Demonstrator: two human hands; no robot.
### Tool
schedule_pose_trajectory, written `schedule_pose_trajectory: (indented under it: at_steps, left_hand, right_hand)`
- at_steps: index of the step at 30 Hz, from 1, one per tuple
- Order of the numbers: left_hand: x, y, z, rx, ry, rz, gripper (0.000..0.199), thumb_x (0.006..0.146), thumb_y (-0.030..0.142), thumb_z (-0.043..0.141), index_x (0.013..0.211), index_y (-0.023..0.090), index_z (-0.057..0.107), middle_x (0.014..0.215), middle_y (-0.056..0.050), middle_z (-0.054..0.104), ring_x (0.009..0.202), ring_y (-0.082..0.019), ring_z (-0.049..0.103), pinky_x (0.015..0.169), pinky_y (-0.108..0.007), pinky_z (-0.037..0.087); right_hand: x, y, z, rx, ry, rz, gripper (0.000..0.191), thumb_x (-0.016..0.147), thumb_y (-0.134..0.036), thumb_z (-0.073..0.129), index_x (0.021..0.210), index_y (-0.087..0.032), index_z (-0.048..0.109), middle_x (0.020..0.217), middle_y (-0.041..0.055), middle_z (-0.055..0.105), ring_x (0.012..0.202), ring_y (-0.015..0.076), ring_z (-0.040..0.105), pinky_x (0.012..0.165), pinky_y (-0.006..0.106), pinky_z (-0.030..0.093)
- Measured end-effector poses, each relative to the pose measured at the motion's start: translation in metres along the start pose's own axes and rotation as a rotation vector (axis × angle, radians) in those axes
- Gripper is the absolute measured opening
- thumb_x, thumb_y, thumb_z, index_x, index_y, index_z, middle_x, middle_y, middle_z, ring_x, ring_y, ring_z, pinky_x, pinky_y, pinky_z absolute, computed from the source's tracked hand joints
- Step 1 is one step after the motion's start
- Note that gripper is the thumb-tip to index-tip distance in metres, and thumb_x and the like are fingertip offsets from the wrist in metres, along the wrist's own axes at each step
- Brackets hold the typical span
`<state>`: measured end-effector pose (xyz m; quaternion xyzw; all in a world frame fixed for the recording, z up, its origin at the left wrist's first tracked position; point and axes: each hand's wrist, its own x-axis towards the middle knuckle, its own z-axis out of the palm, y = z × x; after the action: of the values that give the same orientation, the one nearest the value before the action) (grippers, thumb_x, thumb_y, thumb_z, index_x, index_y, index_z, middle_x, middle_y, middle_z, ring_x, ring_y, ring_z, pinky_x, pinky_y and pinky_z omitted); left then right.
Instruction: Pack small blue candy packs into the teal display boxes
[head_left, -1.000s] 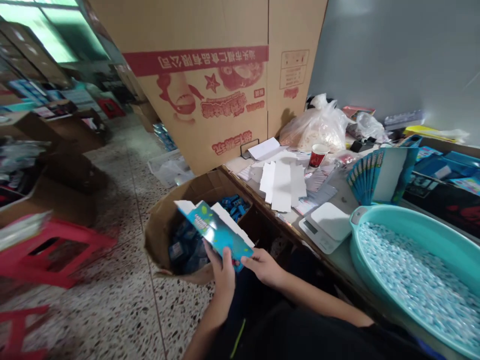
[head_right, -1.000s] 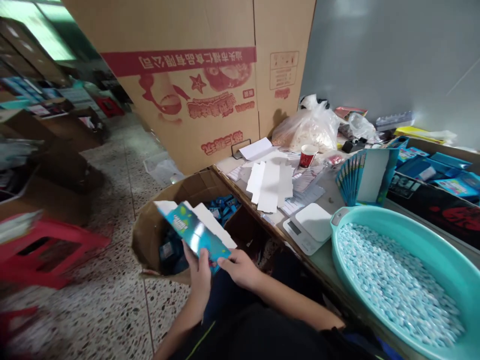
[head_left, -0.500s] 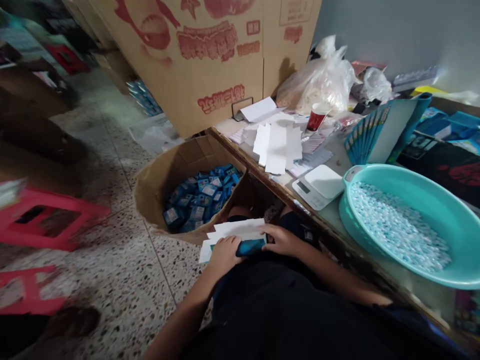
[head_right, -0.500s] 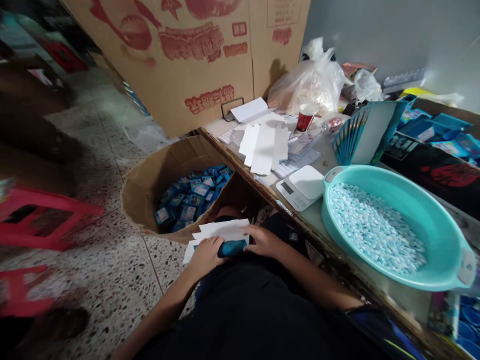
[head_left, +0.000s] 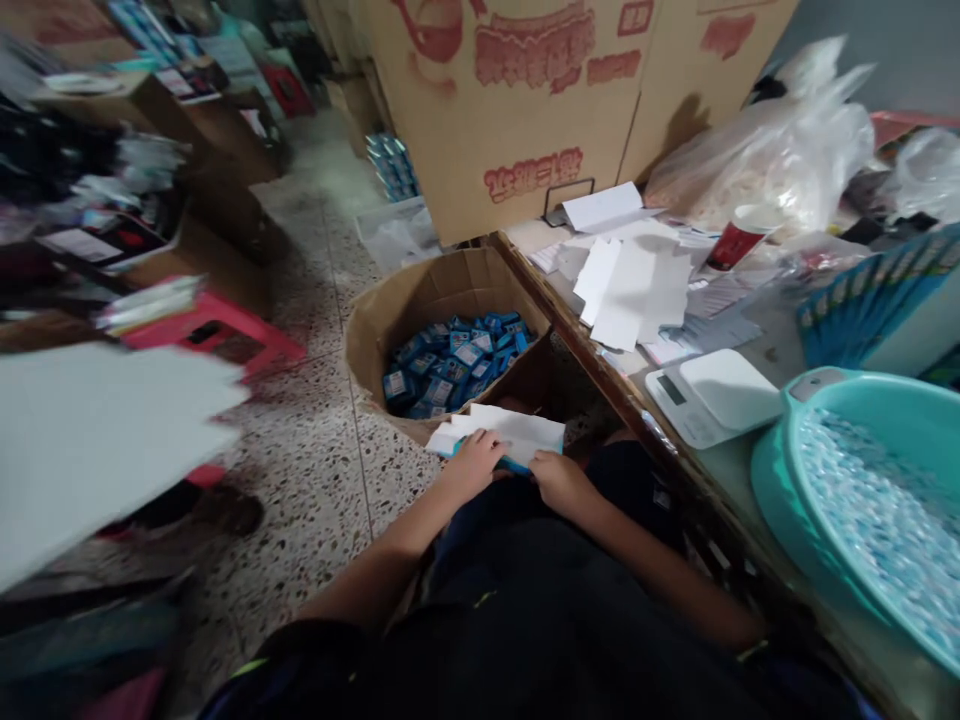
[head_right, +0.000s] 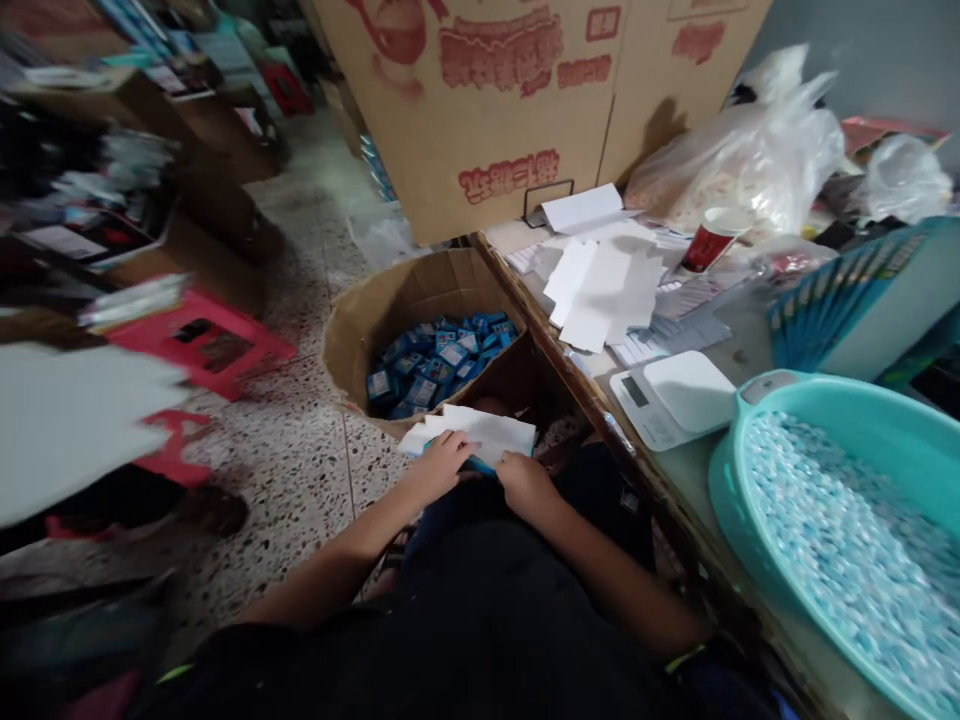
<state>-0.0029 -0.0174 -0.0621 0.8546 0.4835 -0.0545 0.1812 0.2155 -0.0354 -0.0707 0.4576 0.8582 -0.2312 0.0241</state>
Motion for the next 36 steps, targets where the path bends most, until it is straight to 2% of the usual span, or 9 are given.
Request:
schedule_pose_trajectory:
  at_steps: [2,5,10,13,19,25,31,36]
  left_hand:
    - [-0.004,-0.005,0.001,0.021,0.020,-0.023,0.027,0.095,0.034,0.066,0.116,0.017,0.068,0.121,-0.014,0.063,0.121,-0.032,0.054,0.105,-0.045,0.044]
    - [-0.008,-0.009,0.009,0.038,0.008,-0.025,0.023,0.097,0.038,0.065,0.106,0.017,0.069,0.111,-0.011,0.066,0.113,-0.029,0.058,0.100,-0.042,0.047]
    - [-0.004,-0.007,0.019,0.064,-0.032,-0.036,0.027,0.098,0.040,0.064,0.101,0.015,0.069,0.107,-0.012,0.068,0.108,-0.029,0.061,0.095,-0.040,0.048]
    - [-0.001,-0.008,0.017,0.081,-0.049,-0.032,0.028,0.098,0.042,0.063,0.101,0.014,0.068,0.108,-0.013,0.068,0.109,-0.029,0.062,0.095,-0.039,0.047]
    - [0.008,-0.017,0.016,0.111,-0.099,-0.061,0.041,0.092,0.056,0.067,0.098,0.015,0.066,0.106,-0.014,0.069,0.107,-0.032,0.064,0.089,-0.038,0.047]
    - [0.010,-0.015,0.023,0.149,-0.170,-0.101,0.038,0.101,0.048,0.054,0.097,0.014,0.069,0.104,-0.017,0.073,0.106,-0.032,0.068,0.087,-0.037,0.047]
    - [0.007,-0.022,0.011,0.159,-0.165,-0.114,0.035,0.095,0.051,0.063,0.099,0.017,0.070,0.107,-0.015,0.073,0.111,-0.032,0.065,0.090,-0.036,0.046]
    - [-0.001,-0.038,-0.001,0.166,-0.161,-0.180,0.040,0.090,0.054,0.069,0.091,0.014,0.071,0.104,-0.018,0.072,0.109,-0.037,0.065,0.090,-0.041,0.048]
  right_hand:
    - [0.001,0.000,0.004,-0.011,-0.044,0.010,0.025,0.096,-0.005,0.047,0.100,-0.011,0.071,0.106,0.0131,0.068,0.097,0.0222,0.064,0.082,0.029,0.046]
    - [0.003,-0.003,0.009,-0.017,-0.100,-0.001,0.026,0.093,-0.004,0.049,0.108,-0.012,0.069,0.111,0.0121,0.069,0.105,0.0233,0.064,0.085,0.028,0.046]
    - [0.012,-0.007,0.006,-0.021,-0.131,0.037,0.025,0.098,-0.014,0.052,0.117,-0.008,0.066,0.119,0.0178,0.067,0.109,0.0299,0.064,0.085,0.034,0.049]
    - [0.014,-0.007,0.003,-0.013,-0.136,0.043,0.025,0.099,-0.015,0.052,0.117,-0.009,0.067,0.118,0.0170,0.068,0.109,0.0288,0.066,0.087,0.033,0.050]
    - [0.016,-0.013,0.007,-0.004,-0.136,0.070,0.028,0.094,-0.014,0.057,0.120,-0.007,0.067,0.117,0.0180,0.069,0.110,0.0299,0.067,0.087,0.035,0.053]
    - [0.020,-0.016,0.011,0.002,-0.152,0.096,0.031,0.091,-0.016,0.066,0.120,-0.007,0.066,0.119,0.0160,0.069,0.109,0.0273,0.066,0.091,0.040,0.055]
    - [0.022,-0.014,0.010,0.020,-0.164,0.112,0.025,0.094,-0.018,0.066,0.118,-0.010,0.067,0.116,0.0108,0.070,0.104,0.0224,0.067,0.091,0.040,0.056]
    - [0.020,-0.012,0.007,0.059,-0.129,0.114,0.025,0.093,-0.016,0.062,0.117,-0.008,0.067,0.115,0.0151,0.071,0.103,0.0252,0.068,0.088,0.039,0.055]
